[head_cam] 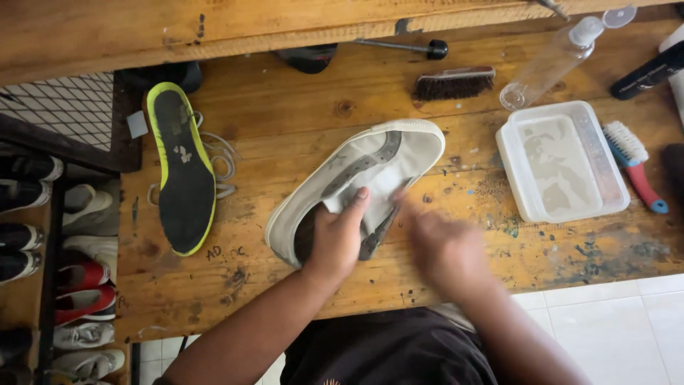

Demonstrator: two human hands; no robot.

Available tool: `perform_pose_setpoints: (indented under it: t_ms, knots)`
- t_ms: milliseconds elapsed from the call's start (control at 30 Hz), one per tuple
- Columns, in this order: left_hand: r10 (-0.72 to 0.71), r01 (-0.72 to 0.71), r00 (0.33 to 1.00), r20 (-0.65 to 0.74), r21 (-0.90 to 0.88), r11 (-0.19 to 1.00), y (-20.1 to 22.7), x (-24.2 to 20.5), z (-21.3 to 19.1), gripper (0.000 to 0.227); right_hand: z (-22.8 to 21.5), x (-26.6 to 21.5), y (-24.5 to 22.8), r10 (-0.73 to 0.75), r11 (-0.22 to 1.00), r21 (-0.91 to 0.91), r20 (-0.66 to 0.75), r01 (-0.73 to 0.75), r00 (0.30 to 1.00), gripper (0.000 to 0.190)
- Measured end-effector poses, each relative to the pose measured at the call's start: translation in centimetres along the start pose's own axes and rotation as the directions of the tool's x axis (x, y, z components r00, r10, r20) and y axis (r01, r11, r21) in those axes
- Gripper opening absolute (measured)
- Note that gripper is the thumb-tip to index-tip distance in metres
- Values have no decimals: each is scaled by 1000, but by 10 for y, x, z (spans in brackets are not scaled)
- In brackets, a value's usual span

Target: A person is cleaning the upper part of a white sneaker by scrubbing it with a toothbrush dipped in cleaning solution and then wiping it with a cloth.

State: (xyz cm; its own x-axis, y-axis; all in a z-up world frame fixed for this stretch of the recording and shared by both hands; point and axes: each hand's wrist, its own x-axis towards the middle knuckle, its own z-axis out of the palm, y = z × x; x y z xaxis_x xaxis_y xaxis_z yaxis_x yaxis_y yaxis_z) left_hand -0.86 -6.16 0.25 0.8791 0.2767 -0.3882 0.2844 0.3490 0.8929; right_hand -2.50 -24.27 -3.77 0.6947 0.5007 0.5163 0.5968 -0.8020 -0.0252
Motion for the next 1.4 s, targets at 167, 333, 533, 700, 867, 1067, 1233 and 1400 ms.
perform_pose_setpoints:
  t_ms: [167, 333, 533, 700, 867, 1067, 1233, 1400]
  knots:
    - [51, -51, 999, -10, -38, 998, -8, 2, -3, 48, -21, 22, 0, 51, 997, 52, -50, -49, 997, 30]
    - [-39, 34, 994, -100, -51, 998, 1, -5, 4, 46, -17, 17, -5, 32, 963, 270, -32, -22, 999, 39]
    - [-88, 87, 990, -112, -10, 996, 4, 1, 4, 47, -13, 21, 2, 38, 961, 276, -44, -24, 998, 23]
    - [-13, -17, 986, -166, -174, 985, -6, 12, 9, 42, -4, 26, 21, 130, 990, 47, 42, -132, 991, 38]
    - [11, -90, 982, -187, -419, 904, 0, 15, 17, 41, 5, 40, 25, 48, 961, 271, 20, -51, 999, 38]
    - [-31, -75, 978, -206, -486, 871, -2, 21, 17, 43, -3, 56, 22, -43, 887, 461, -2, 39, 999, 46]
    - [-106, -26, 967, -233, -502, 864, -17, 22, 20, 45, 12, 50, 39, 87, 977, 184, 130, -110, 988, 43]
    - [-63, -55, 968, -241, -453, 890, -42, 38, 6, 39, 26, 41, 65, 10, 971, 240, 47, -21, 999, 41]
